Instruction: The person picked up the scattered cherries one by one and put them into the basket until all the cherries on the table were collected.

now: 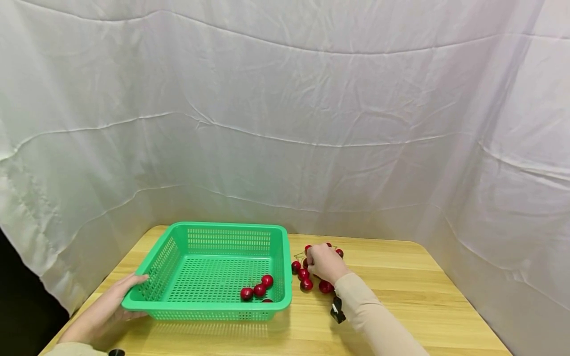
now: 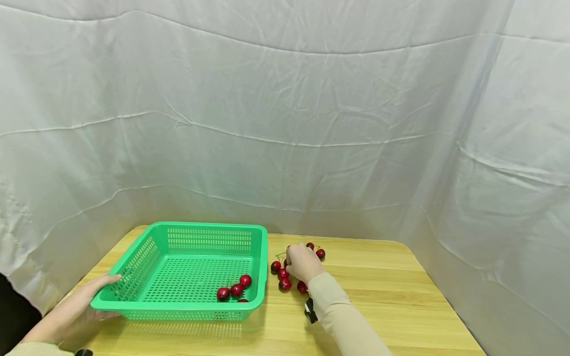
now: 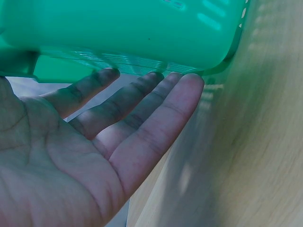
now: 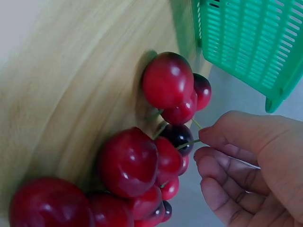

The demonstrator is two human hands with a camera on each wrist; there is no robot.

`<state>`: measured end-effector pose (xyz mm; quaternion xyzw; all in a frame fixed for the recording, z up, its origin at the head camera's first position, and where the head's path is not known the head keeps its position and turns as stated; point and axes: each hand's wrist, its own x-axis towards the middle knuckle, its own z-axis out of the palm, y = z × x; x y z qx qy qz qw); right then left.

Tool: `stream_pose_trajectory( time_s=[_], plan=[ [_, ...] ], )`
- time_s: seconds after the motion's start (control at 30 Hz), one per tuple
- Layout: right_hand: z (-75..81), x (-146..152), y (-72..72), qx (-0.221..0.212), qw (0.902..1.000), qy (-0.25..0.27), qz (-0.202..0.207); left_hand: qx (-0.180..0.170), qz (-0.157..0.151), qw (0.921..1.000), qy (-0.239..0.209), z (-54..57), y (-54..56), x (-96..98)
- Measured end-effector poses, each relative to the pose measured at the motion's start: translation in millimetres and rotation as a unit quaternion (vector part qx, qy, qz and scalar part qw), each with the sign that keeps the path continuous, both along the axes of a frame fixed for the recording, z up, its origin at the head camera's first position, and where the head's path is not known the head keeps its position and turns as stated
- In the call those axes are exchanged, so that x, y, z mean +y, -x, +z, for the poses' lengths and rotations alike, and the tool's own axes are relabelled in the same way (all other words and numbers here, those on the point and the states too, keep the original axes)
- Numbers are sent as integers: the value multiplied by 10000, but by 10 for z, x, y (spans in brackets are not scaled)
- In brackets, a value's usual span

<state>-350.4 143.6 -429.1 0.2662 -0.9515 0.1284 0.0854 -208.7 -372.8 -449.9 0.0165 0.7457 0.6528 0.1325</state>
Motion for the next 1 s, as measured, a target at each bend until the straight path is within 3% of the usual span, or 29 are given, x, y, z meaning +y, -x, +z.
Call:
stream_pose_trajectory(
  time_s=[0.37,0.67,1.0],
  plan=[
    [189,0,-28,-179,9985,487,-161,1,43,10000,49,11,-1,11],
    [381,-89,-94,-235,9947,997,73,-10,97,9999,122,14,-6,11],
    [644,-278,-263,-179,9882,1483,323,-1,65,9999,93,12,-2,13]
  ],
)
